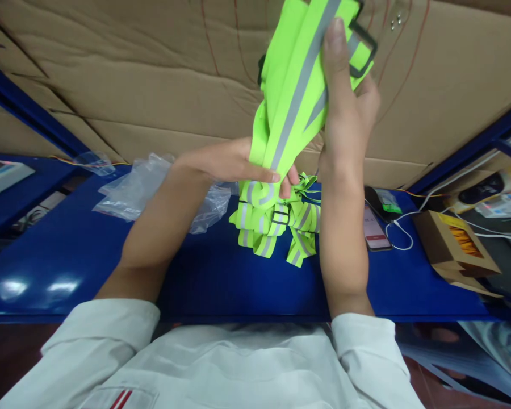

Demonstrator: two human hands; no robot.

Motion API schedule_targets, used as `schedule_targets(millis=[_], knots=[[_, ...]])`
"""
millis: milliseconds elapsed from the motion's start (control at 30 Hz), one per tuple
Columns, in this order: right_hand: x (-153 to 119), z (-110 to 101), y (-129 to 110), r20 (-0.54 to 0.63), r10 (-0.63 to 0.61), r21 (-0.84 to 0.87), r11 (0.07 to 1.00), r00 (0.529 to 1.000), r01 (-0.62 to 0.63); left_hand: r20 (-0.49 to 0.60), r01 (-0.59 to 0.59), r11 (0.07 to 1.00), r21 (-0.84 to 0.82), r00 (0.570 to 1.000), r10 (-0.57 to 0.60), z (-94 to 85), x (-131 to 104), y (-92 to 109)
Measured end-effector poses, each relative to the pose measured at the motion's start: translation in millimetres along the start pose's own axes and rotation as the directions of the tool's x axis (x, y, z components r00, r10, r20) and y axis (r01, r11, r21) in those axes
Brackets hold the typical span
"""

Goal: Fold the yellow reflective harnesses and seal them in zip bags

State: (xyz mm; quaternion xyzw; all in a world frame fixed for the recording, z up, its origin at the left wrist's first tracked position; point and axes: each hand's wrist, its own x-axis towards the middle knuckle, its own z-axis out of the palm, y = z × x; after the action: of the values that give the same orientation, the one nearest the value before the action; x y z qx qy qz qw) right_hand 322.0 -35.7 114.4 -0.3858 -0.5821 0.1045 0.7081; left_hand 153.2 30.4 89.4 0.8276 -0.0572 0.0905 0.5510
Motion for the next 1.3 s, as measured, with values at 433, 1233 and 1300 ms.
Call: schedule_targets(millis=[433, 1233, 1300], knots=[[-7, 5, -6, -0.151, -0.260, 0.038, 0.962, 0.954, 0.269, -0.262, 0.010, 0.966, 0.257, 0.963, 0.060, -21.7, -17, 3], [-13, 30, 3, 0.009, 0.037, 0.098, 0.994, 0.999, -0.038, -0.283, -0.055, 0.992, 0.117, 0.955, 0.086, -2.9, -8, 9], [-9, 28, 9, 0.115, 0.095, 0.053, 0.993, 0.989, -0.102, -0.264, -0.049, 0.983, 0.179, 0.960, 0.096, -5.6, -11, 10]])
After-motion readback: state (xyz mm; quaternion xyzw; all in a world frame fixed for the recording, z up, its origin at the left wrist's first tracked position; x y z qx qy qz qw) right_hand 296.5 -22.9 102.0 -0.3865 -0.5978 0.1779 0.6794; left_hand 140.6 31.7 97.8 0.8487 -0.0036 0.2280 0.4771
